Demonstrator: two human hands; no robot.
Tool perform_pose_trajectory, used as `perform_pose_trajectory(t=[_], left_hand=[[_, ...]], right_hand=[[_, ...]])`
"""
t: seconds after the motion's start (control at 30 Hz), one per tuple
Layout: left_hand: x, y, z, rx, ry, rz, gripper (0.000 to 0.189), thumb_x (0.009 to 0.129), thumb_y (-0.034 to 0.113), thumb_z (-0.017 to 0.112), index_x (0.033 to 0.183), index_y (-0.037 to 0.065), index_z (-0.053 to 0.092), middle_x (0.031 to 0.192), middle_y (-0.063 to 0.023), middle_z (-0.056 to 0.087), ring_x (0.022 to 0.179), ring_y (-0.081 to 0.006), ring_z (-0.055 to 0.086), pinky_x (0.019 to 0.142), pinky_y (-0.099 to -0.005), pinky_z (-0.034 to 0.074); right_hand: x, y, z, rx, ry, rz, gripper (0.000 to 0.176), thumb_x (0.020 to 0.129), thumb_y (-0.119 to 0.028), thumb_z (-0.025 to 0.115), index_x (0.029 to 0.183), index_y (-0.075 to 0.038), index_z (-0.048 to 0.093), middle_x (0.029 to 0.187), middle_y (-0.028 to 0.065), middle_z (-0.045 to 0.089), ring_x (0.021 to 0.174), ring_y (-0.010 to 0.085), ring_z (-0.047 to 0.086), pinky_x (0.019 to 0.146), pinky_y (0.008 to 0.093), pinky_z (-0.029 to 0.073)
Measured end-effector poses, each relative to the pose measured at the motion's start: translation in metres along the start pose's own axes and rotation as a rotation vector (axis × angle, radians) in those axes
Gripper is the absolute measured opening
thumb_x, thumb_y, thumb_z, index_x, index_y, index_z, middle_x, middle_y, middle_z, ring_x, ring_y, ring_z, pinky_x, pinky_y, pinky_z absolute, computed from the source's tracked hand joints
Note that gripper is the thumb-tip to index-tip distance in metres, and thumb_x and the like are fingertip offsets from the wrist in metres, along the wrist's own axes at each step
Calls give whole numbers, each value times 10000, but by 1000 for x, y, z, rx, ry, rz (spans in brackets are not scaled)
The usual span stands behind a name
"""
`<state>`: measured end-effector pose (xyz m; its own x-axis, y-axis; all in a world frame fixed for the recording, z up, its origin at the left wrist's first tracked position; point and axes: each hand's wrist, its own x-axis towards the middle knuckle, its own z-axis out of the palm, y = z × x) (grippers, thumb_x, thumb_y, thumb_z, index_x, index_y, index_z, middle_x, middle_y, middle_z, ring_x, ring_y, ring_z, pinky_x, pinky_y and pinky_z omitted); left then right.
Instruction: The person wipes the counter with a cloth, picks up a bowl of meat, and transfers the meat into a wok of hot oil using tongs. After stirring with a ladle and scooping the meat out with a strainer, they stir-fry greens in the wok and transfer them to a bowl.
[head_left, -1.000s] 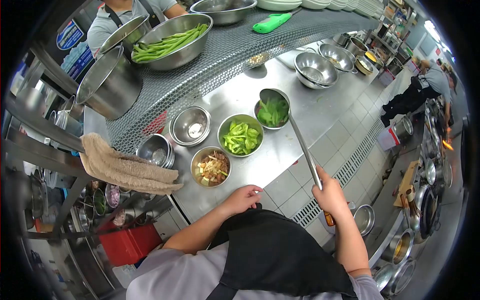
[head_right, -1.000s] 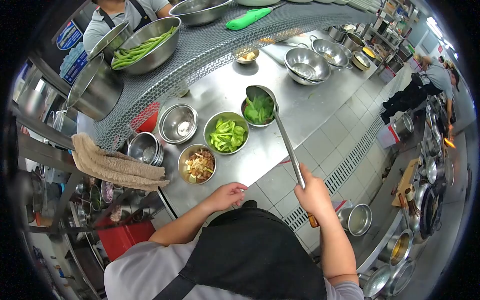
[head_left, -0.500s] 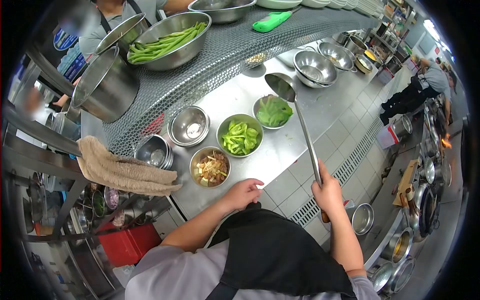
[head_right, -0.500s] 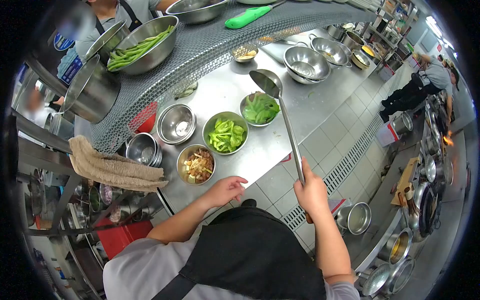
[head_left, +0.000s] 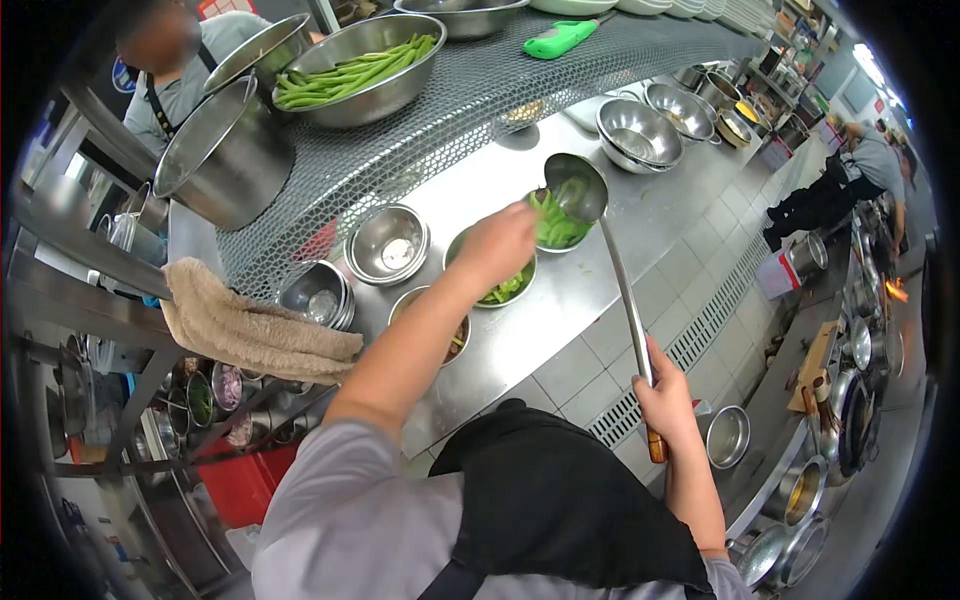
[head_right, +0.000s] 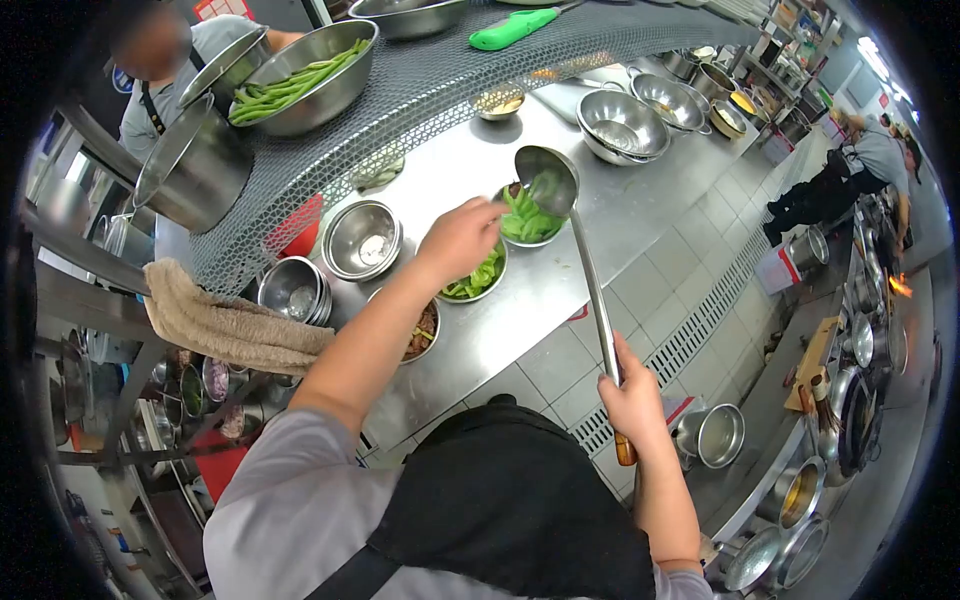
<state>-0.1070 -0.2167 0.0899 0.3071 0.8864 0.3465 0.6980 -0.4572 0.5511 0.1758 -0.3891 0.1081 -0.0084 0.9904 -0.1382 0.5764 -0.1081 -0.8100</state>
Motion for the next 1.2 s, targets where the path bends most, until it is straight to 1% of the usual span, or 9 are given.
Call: perform_pose_trajectory(t=[0.23, 0.33, 0.4, 0.53, 0.6, 0.73, 0.83, 0.97, 1.2], left_hand=[[72, 2, 50, 393, -248, 137, 372, 766, -8, 497, 1129, 24, 571, 1250, -144, 499, 982, -317, 594, 822, -416, 506], [64, -16, 62, 452, -310, 175, 364, 770, -16, 490, 1120, 31, 580, 1235, -146, 520, 1005, -307, 593, 823, -409, 505], [61, -22, 50, 418, -441, 120, 362, 781, -11, 478, 1121, 39, 591, 1182, -148, 559, 1018, -314, 590, 829, -400, 501], [46, -22, 11, 70, -88, -88, 250, 841, 33, 500, 1053, 32, 632, 1053, -159, 616, 964, -331, 603, 809, -385, 493], [38, -26, 1, -113, 138, -105, 200, 875, 58, 532, 1041, 24, 639, 1041, -148, 630, 907, -267, 628, 800, -325, 486], [23, 21, 14, -575, 134, -191, 230, 886, 95, 581, 1093, 1, 613, 1028, -117, 638, 921, -181, 612, 845, -283, 471], [8, 78, 62, -710, -230, -280, 233, 892, 103, 597, 1095, -11, 610, 905, -25, 624, 767, -88, 558, 700, -220, 455], [-36, 137, 155, -838, -764, -107, 197, 892, 116, 596, 1061, 17, 616, 801, 20, 588, 626, -37, 477, 543, -199, 400], [-104, 264, 223, -697, -1509, 170, 245, 873, 129, 599, 1077, -7, 615, 774, -14, 592, 646, -86, 538, 590, -229, 447]], right_hand=[[-12, -34, -3, -90, -31, 120, 613, 761, -78, 547, 1356, -9, 421, 914, 252, 636, 828, 297, 652, 795, 343, 487], [-9, -42, -4, -181, 17, 125, 614, 755, -92, 544, 1351, -5, 422, 819, 264, 614, 733, 351, 636, 735, 362, 499], [-8, -34, -4, -132, 39, 97, 607, 767, -79, 551, 1351, 11, 413, 790, 212, 630, 654, 287, 631, 669, 357, 501], [-15, -27, -16, 459, 4, 302, 586, 809, -3, 528, 1375, 16, 380, 685, 35, 546, 425, 105, 488, 404, 239, 399], [-20, -10, -24, 734, -6, 280, 586, 804, 23, 515, 1375, -3, 386, 643, 27, 505, 375, 99, 436, 349, 223, 364], [-59, 8, -59, 995, 22, 376, 583, 799, 29, 513, 1369, -15, 397, 635, 28, 498, 408, 103, 463, 349, 231, 374], [-113, 23, -82, 972, 168, 415, 569, 810, 1, 520, 1366, -27, 406, 635, 25, 486, 422, 105, 469, 357, 237, 377], [-209, 32, -105, 982, 511, 415, 585, 816, -13, 525, 1383, -30, 382, 628, 39, 512, 379, 109, 471, 364, 232, 398], [-397, 45, -113, 785, 1320, 470, 593, 783, 6, 505, 1366, -42, 412, 627, 14, 512, 382, 97, 450, 335, 238, 391]])
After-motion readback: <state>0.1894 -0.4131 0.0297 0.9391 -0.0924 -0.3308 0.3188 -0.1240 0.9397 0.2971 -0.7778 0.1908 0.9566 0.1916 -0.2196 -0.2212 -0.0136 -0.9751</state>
